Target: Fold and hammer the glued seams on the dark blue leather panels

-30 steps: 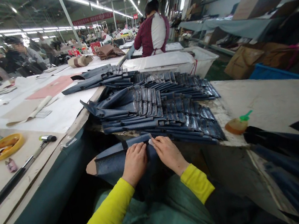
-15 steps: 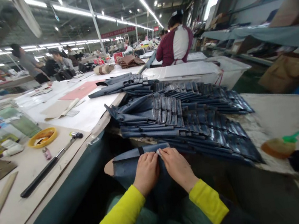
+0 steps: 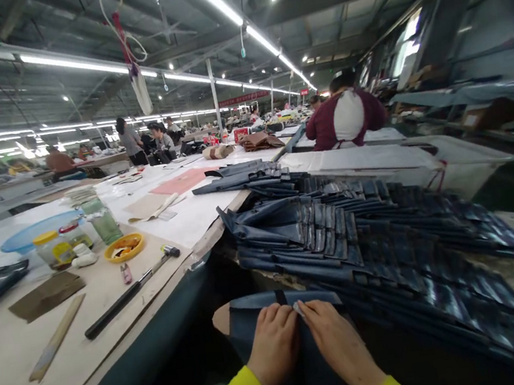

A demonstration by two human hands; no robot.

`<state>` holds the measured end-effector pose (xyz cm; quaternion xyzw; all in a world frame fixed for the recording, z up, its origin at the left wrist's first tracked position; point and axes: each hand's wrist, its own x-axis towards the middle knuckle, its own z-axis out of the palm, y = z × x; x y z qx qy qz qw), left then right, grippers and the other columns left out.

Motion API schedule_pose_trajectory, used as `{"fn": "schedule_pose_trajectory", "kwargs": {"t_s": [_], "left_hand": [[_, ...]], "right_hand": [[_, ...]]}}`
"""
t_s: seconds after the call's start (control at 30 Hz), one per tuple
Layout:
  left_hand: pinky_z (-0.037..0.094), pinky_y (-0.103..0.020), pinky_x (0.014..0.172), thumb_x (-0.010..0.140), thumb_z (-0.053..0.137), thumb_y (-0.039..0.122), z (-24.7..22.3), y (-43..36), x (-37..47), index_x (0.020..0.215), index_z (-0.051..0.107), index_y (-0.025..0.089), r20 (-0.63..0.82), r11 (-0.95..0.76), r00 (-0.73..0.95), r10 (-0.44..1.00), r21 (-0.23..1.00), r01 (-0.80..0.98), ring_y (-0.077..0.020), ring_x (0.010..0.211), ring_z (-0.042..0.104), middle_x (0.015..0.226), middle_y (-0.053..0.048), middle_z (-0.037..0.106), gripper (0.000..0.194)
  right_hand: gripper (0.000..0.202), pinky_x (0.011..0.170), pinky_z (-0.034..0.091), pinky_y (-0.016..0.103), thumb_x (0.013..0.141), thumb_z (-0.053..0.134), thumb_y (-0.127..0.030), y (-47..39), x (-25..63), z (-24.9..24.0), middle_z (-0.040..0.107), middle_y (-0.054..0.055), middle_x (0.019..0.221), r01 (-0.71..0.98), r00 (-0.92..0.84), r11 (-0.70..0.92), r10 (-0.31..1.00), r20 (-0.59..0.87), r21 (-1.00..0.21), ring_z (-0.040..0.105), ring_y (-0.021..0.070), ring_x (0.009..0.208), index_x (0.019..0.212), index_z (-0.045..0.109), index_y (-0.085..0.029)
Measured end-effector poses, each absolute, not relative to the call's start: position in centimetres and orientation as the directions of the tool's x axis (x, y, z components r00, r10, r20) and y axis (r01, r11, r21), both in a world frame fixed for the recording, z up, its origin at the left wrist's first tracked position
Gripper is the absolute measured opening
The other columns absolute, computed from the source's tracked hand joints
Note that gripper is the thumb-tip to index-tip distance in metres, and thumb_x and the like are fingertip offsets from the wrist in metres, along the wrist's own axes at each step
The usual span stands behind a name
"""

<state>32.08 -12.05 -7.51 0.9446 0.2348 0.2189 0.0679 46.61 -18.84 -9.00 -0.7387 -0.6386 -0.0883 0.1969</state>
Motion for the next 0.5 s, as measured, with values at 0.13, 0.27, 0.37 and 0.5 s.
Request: {"fn": "schedule_pose_trajectory", "kwargs": {"t_s": [0.13, 0.27, 0.37, 0.5], "left_hand": [[0.036, -0.034, 0.098, 0.089, 0.043, 0.023, -7.9, -12.2, 32.4, 0.112, 0.054, 0.024, 0.403, -0.869, 0.771, 0.494, 0.233, 0.436, -0.0178, 0.107, 0.047, 0.112, -0.002, 0.058, 0.025], [0.035, -0.035, 0.1, 0.09, 0.04, 0.025, -8.5, -12.1, 32.4, 0.117, 0.051, 0.025, 0.439, -0.879, 0.761, 0.477, 0.24, 0.412, -0.0183, 0.11, 0.047, 0.116, -0.002, 0.057, 0.029], [0.034, -0.035, 0.102, 0.09, 0.041, 0.025, -8.9, -12.2, 32.4, 0.118, 0.051, 0.025, 0.449, -0.869, 0.744, 0.495, 0.259, 0.421, -0.0178, 0.112, 0.046, 0.119, -0.001, 0.056, 0.03], [0.032, -0.036, 0.105, 0.09, 0.04, 0.026, -9.2, -12.4, 32.0, 0.125, 0.047, 0.025, 0.451, -0.876, 0.751, 0.483, 0.258, 0.408, -0.0186, 0.115, 0.044, 0.122, -0.002, 0.055, 0.036]], "right_hand": [[0.034, 0.078, 0.048, 0.032, 0.092, 0.035, -0.027, -20.5, 50.0, -10.0, 0.061, 0.009, 0.101, 0.97, 0.198, -0.119, 0.891, 0.408, -0.21, 0.056, 0.0205, 0.09, 0.112, 0.061, -0.02], [0.038, 0.073, 0.049, 0.033, 0.092, 0.032, -0.035, -22.0, 53.0, -11.4, 0.062, 0.009, 0.099, 0.95, 0.285, -0.193, 0.86, 0.423, -0.247, 0.057, 0.021, 0.088, 0.11, 0.063, -0.022], [0.039, 0.069, 0.051, 0.032, 0.091, 0.031, -0.037, -22.3, 54.1, -12.3, 0.062, 0.008, 0.097, 0.942, 0.305, -0.206, 0.857, 0.416, -0.267, 0.058, 0.0208, 0.085, 0.108, 0.064, -0.023], [0.04, 0.071, 0.052, 0.034, 0.09, 0.032, -0.036, -22.1, 55.0, -13.0, 0.062, 0.009, 0.095, 0.938, 0.32, -0.222, 0.851, 0.416, -0.266, 0.058, 0.0215, 0.084, 0.11, 0.063, -0.021]]}}
